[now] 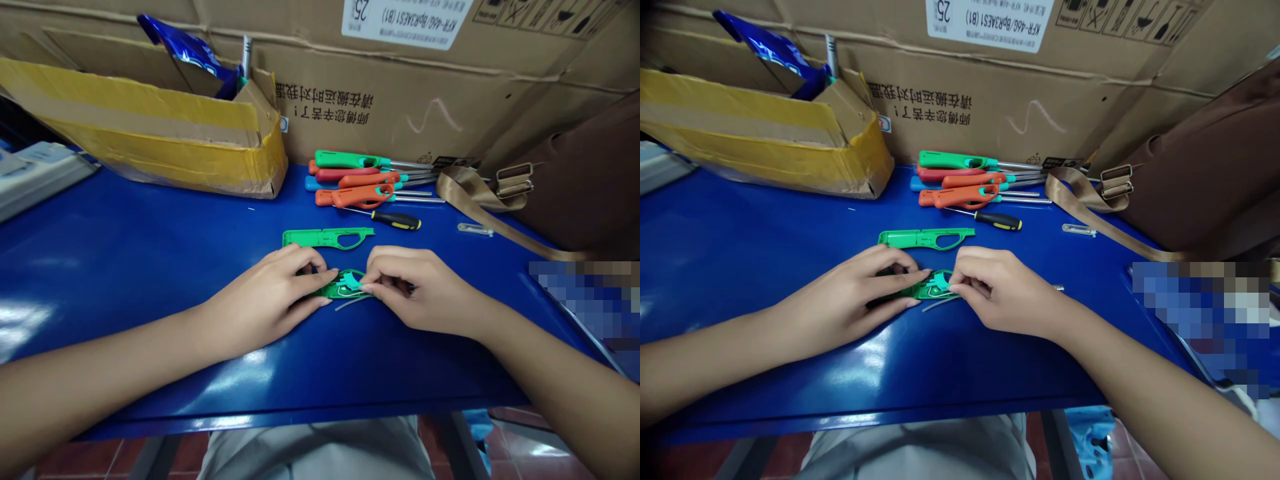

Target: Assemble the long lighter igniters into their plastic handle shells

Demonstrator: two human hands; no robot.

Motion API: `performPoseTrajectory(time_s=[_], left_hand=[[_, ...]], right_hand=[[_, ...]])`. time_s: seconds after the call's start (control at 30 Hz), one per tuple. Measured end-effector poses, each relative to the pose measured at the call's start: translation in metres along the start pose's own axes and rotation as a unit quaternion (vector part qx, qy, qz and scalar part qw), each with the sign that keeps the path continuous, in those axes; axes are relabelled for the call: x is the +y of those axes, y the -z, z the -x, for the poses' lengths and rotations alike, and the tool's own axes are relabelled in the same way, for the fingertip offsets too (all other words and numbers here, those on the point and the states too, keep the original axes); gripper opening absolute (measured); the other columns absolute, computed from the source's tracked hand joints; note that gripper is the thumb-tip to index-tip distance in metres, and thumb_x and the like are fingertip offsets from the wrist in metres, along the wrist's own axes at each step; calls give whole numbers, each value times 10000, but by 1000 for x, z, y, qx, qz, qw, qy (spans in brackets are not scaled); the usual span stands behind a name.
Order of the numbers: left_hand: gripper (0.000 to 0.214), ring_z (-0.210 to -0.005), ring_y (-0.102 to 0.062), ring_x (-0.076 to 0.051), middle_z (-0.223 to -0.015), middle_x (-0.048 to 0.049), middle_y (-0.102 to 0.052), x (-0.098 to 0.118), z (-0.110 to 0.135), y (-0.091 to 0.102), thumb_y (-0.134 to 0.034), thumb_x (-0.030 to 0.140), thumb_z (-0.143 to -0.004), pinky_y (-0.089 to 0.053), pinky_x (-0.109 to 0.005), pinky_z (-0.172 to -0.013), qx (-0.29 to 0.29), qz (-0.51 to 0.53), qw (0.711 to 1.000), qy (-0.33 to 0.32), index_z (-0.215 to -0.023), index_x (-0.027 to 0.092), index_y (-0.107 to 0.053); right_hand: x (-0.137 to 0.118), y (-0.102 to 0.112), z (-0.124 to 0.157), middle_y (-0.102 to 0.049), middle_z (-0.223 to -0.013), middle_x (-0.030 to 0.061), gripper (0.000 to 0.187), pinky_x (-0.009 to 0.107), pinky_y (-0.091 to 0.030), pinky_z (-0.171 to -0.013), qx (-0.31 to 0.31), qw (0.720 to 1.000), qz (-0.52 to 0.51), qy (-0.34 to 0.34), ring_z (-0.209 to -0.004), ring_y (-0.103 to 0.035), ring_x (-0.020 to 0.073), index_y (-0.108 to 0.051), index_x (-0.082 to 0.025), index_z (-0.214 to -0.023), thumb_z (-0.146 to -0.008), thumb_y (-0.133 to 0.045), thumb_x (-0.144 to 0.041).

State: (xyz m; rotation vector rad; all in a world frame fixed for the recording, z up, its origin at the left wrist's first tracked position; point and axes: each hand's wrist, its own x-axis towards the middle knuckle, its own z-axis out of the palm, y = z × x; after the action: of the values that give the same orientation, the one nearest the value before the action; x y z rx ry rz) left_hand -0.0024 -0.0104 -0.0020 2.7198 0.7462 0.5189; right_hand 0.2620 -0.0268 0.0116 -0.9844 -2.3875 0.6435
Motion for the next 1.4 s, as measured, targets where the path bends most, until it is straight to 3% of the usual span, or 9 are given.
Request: performPoseTrajectory(time_s=[0.23, 0.33, 0.67, 0.97, 1.1, 1.2, 1.3, 1.4], left_hand=[[355, -1023, -603, -286, -1172, -149, -630, 11, 2, -2, -475, 248, -1042, -566, -458, -862, -29, -141, 989, -25, -1341, 136, -629], [376, -1068, -587, -300, -1215, -159, -622, 13, 4, -3, -488, 214, -1026, -564, -472, -904, -34, -190, 981, -33, -1375, 134, -603], [290, -970, -616, -233, -1097, -120, -663, 11, 4, 1, -499, 218, -1039, -589, -368, -863, 10, -142, 989, -50, -1220, 125, -707], [284, -949, -626, -239, -1060, -123, -671, 15, 1, 4, -493, 192, -1035, -586, -378, -854, -5, -150, 987, -63, -1191, 115, -717], [286, -958, -626, -249, -1070, -125, -666, 15, 1, 3, -498, 194, -1030, -585, -398, -850, -4, -124, 991, -43, -1199, 113, -714], [290, -1021, -621, -247, -1121, -113, -659, 16, 2, 2, -534, 220, -1018, -574, -397, -899, 1, -49, 999, 5, -1250, 144, -690], [339, -1114, -610, -231, -1170, -94, -650, 19, 1, 1, -591, 211, -977, -551, -364, -981, -2, 43, 997, 60, -1307, 166, -654], [371, -1115, -618, -210, -1167, -78, -654, 20, 0, 2, -596, 196, -962, -544, -333, -999, -2, 87, 993, 74, -1329, 173, -641]], right_hand=[[-2, -1, -1, -601, -776, 18, 135, 244, -398, -608, -6, 1000, 5, 19, -649, -512, 107, -654, -168, -846, -961, -593, -135], [-2, 1, -1, -635, -811, 35, 146, 252, -431, -643, -20, 999, -4, 28, -697, -557, 122, -671, -174, -874, -974, -571, -134], [-3, 5, 0, -635, -862, 42, 169, 247, -422, -633, -39, 999, 28, 18, -709, -560, 120, -692, -172, -894, -978, -552, -127], [-5, 2, 6, -632, -899, 62, 263, 293, -380, -611, -79, 976, 193, 61, -712, -552, 147, -695, -149, -900, -1020, -461, -151], [-7, 4, 2, -619, -868, 45, 218, 271, -405, -650, -71, 992, 103, 28, -735, -560, 130, -705, -138, -886, -993, -516, -130], [-6, 7, -1, -604, -835, 18, 160, 238, -405, -630, -52, 998, 23, -5, -676, -531, 92, -717, -140, -875, -968, -586, -134], [-5, 8, -2, -606, -826, 0, 101, 218, -386, -579, -53, 998, -21, -25, -612, -491, 64, -727, -151, -869, -942, -657, -155], [-3, 9, -1, -601, -832, -11, 36, 208, -382, -560, -45, 998, -33, -37, -598, -467, 57, -712, -160, -892, -905, -729, -189]])
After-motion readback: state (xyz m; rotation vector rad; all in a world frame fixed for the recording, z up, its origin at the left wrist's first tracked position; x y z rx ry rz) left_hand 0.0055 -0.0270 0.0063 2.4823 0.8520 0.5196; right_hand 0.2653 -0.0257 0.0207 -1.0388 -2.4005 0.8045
